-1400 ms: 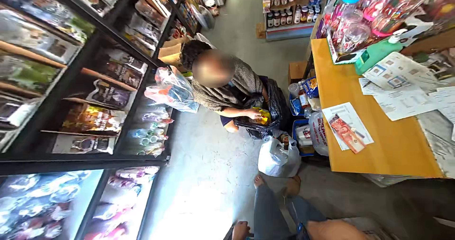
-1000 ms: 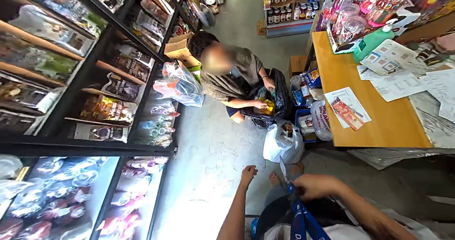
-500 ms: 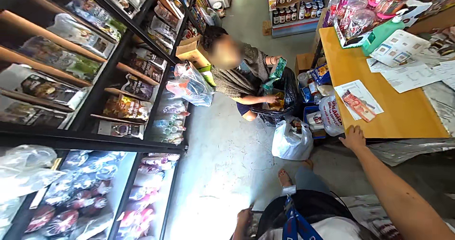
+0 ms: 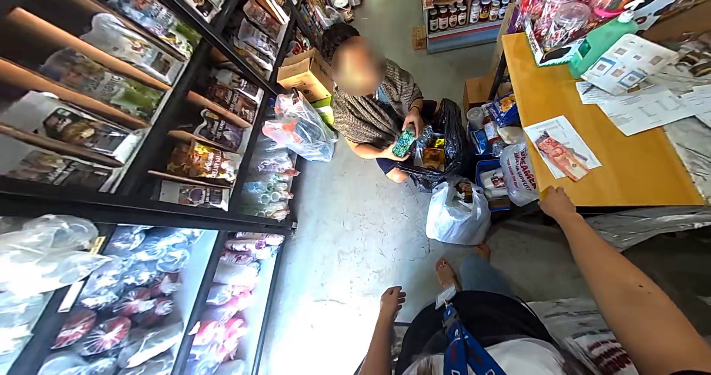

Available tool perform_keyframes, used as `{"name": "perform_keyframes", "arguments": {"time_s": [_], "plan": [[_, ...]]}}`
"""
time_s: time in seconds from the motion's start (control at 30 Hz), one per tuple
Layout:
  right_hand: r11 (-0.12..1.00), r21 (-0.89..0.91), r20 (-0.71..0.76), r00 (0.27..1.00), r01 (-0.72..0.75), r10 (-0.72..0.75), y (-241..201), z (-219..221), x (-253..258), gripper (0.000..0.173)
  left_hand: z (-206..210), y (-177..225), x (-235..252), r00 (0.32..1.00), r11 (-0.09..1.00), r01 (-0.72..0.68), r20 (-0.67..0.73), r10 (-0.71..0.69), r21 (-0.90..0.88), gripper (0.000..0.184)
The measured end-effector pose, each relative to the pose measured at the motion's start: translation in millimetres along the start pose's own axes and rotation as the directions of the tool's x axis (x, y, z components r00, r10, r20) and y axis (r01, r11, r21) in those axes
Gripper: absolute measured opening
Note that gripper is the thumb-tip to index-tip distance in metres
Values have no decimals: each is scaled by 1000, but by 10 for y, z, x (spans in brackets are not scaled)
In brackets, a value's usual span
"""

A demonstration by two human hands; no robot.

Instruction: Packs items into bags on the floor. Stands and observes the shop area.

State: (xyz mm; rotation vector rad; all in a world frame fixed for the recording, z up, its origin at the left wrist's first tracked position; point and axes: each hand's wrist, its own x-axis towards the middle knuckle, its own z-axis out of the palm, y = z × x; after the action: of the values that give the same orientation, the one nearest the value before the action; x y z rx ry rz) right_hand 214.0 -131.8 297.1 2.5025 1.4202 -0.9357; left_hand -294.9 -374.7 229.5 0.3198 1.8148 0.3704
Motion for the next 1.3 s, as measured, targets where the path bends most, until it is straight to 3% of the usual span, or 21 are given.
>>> {"name": "perform_keyframes", "arguments": {"time_s": [0.4,0.97,1.3], "plan": [[999,-37,48,999,6,-4,36,-34,21,78,71,-499,-24,993,993,114,-15,-114,8,38],[999,-12,38,999,36,-36,94,-1,46,85,152,-222,-98,998,997,69,4,-69,44,39],[994,84,16,997,68,-69,133,50,-105,91,195,-363,-77,996,984,84,2,-86,158,40]]}}
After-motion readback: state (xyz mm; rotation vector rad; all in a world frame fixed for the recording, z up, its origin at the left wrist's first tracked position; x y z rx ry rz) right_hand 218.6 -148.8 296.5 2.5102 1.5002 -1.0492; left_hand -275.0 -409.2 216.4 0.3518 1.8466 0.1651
